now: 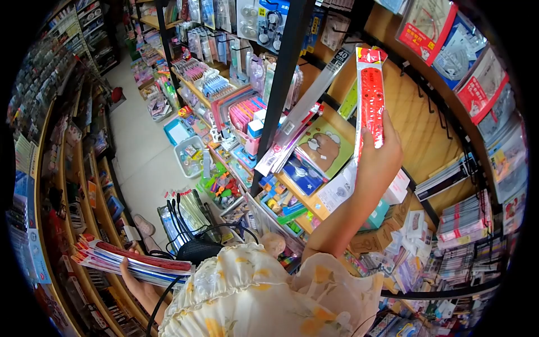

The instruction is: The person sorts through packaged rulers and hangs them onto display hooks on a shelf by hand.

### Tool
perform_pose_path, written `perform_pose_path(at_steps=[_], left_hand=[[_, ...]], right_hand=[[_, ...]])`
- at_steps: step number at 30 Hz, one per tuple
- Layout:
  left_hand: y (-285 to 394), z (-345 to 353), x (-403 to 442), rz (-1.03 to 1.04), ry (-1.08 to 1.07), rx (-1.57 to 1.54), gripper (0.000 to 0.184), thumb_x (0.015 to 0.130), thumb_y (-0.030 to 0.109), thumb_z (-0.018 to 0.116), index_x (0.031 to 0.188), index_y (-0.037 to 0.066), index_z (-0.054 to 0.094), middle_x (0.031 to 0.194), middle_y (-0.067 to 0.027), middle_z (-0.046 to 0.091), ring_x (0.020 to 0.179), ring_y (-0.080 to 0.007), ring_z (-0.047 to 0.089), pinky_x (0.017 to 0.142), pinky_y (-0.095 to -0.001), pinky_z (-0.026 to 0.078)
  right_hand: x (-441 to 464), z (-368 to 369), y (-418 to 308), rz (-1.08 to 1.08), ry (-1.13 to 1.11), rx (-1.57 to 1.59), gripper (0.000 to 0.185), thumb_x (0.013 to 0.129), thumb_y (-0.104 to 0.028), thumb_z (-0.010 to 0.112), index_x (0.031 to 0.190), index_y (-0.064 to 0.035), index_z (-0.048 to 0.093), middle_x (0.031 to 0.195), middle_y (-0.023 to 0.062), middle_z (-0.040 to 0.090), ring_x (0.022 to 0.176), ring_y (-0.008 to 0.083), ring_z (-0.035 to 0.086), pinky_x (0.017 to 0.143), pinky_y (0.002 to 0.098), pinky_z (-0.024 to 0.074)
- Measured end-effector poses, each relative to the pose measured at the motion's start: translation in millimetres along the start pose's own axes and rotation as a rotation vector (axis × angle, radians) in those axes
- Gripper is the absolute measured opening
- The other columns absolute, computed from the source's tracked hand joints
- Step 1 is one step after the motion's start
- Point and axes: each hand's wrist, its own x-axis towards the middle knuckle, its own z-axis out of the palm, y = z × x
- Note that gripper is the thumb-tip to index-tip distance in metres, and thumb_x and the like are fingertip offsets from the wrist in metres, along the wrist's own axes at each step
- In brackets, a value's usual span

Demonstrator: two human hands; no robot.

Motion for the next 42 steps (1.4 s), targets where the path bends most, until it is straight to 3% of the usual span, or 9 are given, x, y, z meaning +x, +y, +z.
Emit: perform_pose_path(at_steps=[25,29,42], left_hand=[[-4.4,-8.2,4.3,-0.009,0.052,-0.053,0.042,0.064,0.015,0.051,0.098,-0.005,0.037,0.087,-0.0125,0.047,0.082,-0.0193,0.045,0.073,-0.0286,0.037],[-3.5,-14.1,8.6,-0.063,-0.028,-0.107,0.042,0.065,0.016,0.051,0.097,-0.005,0.036,0.085,-0.0126,0.047,0.081,-0.0190,0.045,0.073,-0.0281,0.037],[-2.6,-6.8,7.8,-0.012,0.031,-0.055,0.041,0.065,0.016,0.051,0.098,-0.003,0.036,0.085,-0.0124,0.047,0.081,-0.0192,0.046,0.070,-0.0287,0.039]], right_hand=[[4.6,1.4,-2.0,0.051,-0.061,0.037,0.039,0.061,-0.007,0.053,0.098,-0.0010,0.045,0.088,0.0164,0.050,0.080,0.0237,0.049,0.070,0.0278,0.0360],[6.0,1.8,2.0,0.012,-0.038,-0.018,0.038,0.061,-0.007,0.053,0.098,-0.0009,0.046,0.089,0.0167,0.050,0.080,0.0242,0.049,0.070,0.0279,0.0360],[10.4,-0.4,-2.0,-0.026,-0.043,-0.108,0.038,0.060,-0.008,0.052,0.097,-0.0021,0.046,0.086,0.0181,0.050,0.078,0.0275,0.049,0.069,0.0303,0.0362]])
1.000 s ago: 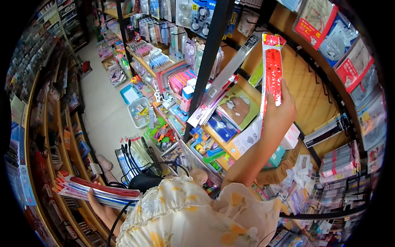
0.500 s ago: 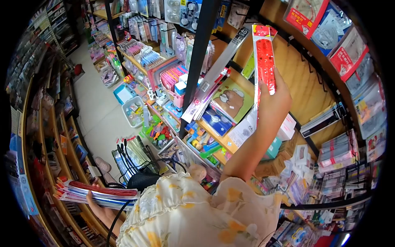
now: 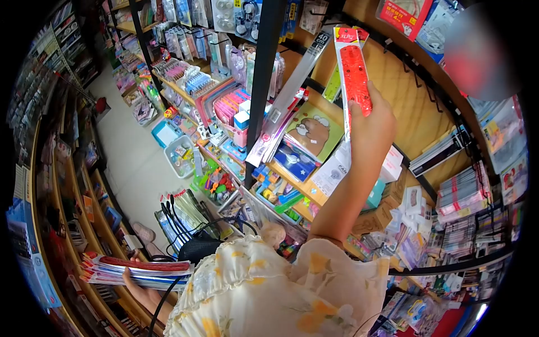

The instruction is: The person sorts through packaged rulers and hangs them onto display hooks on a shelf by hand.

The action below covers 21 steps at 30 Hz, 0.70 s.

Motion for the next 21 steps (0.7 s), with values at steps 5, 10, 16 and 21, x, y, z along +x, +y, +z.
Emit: perform_pose_path(at_steps=[5,10,16,21], left_hand=[[-1.0,-6.3,6.7,-0.040,-0.011,-0.013,0.043,0.066,0.015,0.050,0.101,-0.003,0.034,0.085,-0.0125,0.047,0.080,-0.0192,0.046,0.072,-0.0285,0.038],[-1.5,-3.3,6.3,-0.037,-0.016,-0.005,0.044,0.066,0.016,0.049,0.103,-0.002,0.032,0.086,-0.0123,0.047,0.081,-0.0188,0.045,0.072,-0.0295,0.038],[-2.0,1.1,6.7,-0.064,-0.037,-0.007,0.044,0.066,0.016,0.050,0.103,0.000,0.033,0.086,-0.0116,0.048,0.082,-0.0182,0.045,0.071,-0.0298,0.037],[-4.3,4.6,5.7,-0.034,-0.007,0.026,0.043,0.065,0.016,0.050,0.101,-0.001,0.034,0.085,-0.0110,0.048,0.082,-0.0178,0.045,0.071,-0.0295,0.038]], right_hand=[[3.6,0.4,-1.6,-0.001,-0.007,-0.053,0.038,0.060,-0.008,0.053,0.097,-0.0033,0.047,0.085,0.0179,0.050,0.076,0.0285,0.049,0.068,0.0313,0.0364],[8.1,3.6,2.5,-0.013,-0.015,-0.075,0.038,0.060,-0.009,0.053,0.096,-0.0031,0.047,0.085,0.0180,0.050,0.076,0.0290,0.048,0.068,0.0316,0.0363],[10.0,6.3,7.6,-0.002,-0.024,-0.093,0.037,0.060,-0.008,0.053,0.096,-0.0029,0.047,0.084,0.0183,0.050,0.077,0.0292,0.048,0.068,0.0319,0.0362],[11.1,9.7,7.5,-0.003,-0.030,-0.064,0.037,0.061,-0.007,0.052,0.097,-0.0027,0.046,0.085,0.0186,0.050,0.077,0.0292,0.048,0.068,0.0318,0.0361]])
